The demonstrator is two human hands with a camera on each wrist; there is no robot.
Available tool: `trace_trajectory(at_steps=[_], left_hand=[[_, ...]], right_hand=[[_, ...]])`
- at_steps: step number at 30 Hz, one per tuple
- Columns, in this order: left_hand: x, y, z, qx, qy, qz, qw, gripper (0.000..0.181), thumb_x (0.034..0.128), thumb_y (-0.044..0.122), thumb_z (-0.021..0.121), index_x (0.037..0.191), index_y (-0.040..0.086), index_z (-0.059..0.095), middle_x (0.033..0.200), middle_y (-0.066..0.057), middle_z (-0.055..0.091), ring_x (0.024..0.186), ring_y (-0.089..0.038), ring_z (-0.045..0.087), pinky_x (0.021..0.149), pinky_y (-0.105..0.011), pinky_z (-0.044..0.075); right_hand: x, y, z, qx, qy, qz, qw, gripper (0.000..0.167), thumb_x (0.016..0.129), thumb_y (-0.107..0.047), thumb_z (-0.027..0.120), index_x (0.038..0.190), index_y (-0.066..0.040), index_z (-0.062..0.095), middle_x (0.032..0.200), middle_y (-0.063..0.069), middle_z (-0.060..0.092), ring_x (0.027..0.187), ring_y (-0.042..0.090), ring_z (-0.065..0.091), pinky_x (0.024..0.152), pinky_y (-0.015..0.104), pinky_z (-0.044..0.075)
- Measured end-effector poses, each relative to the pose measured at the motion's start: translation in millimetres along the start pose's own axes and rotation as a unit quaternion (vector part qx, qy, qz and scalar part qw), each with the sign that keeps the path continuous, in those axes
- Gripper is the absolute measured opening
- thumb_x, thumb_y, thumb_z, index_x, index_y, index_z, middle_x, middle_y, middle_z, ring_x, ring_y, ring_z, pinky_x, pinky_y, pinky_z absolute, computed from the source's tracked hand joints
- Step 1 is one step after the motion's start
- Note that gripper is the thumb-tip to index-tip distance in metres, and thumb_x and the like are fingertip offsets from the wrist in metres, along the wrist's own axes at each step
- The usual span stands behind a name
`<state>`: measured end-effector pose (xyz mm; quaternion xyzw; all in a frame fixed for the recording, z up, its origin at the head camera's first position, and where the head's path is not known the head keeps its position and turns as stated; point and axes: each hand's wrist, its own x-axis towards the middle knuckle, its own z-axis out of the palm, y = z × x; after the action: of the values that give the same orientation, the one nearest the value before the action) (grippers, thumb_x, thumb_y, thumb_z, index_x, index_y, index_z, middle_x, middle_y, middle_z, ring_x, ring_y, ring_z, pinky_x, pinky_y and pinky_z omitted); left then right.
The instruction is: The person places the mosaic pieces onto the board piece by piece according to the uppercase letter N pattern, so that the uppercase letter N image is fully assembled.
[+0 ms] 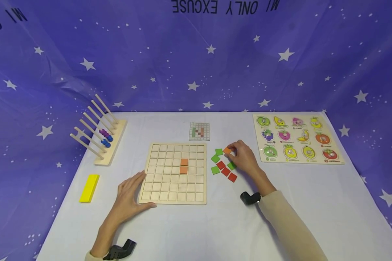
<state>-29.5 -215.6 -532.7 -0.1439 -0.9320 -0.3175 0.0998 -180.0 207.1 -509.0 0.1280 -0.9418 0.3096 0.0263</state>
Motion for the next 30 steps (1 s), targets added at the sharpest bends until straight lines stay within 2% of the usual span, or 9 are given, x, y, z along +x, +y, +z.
trace_trajectory(at_steps=[9, 21, 27, 30], left_hand=[[1.0, -0.5, -0.5, 0.000, 0.003, 0.007, 1.0000, 0.117, 0.0536, 0.053, 0.091, 0.147, 0.002, 0.042, 0.152, -0.013, 0.043, 0.137, -0.030, 0.040, 0.106, -0.046, 0.021], [-0.2, 0.4, -0.8, -0.003, -0.005, -0.014, 0.9999, 0.117, 0.0543, 0.056, 0.090, 0.147, 0.003, 0.041, 0.153, -0.013, 0.041, 0.139, -0.029, 0.038, 0.109, -0.048, 0.020], [-0.2, 0.4, -0.4, -0.008, 0.004, 0.002, 1.0000, 0.117, 0.0536, 0.054, 0.091, 0.147, 0.002, 0.042, 0.153, -0.014, 0.042, 0.139, -0.030, 0.039, 0.110, -0.047, 0.020], [0.0, -1.3, 0.6, -0.003, 0.009, 0.012, 0.9999, 0.117, 0.0536, 0.055, 0.090, 0.146, 0.001, 0.043, 0.152, -0.014, 0.043, 0.138, -0.031, 0.040, 0.109, -0.047, 0.021]], right_hand=[[0.2, 0.7, 0.4, -0.002, 0.006, 0.005, 1.0000, 0.030, 0.082, -0.016, 0.080, 0.105, 0.000, 0.069, 0.091, 0.009, 0.058, 0.077, 0.021, 0.052, 0.065, 0.031, 0.042], [2.3, 0.0, 1.9, -0.016, -0.012, 0.021, 0.9996, 0.029, 0.081, -0.020, 0.079, 0.100, -0.001, 0.068, 0.088, 0.007, 0.058, 0.076, 0.021, 0.052, 0.065, 0.031, 0.040], [1.2, -3.2, 0.1, -0.007, -0.013, 0.035, 0.9993, 0.031, 0.079, -0.020, 0.079, 0.101, -0.002, 0.068, 0.090, 0.007, 0.058, 0.077, 0.021, 0.051, 0.066, 0.031, 0.039], [0.5, -8.0, -2.3, -0.008, -0.008, 0.028, 0.9996, 0.031, 0.080, -0.021, 0.079, 0.102, -0.002, 0.068, 0.090, 0.007, 0.058, 0.077, 0.020, 0.051, 0.066, 0.030, 0.040]])
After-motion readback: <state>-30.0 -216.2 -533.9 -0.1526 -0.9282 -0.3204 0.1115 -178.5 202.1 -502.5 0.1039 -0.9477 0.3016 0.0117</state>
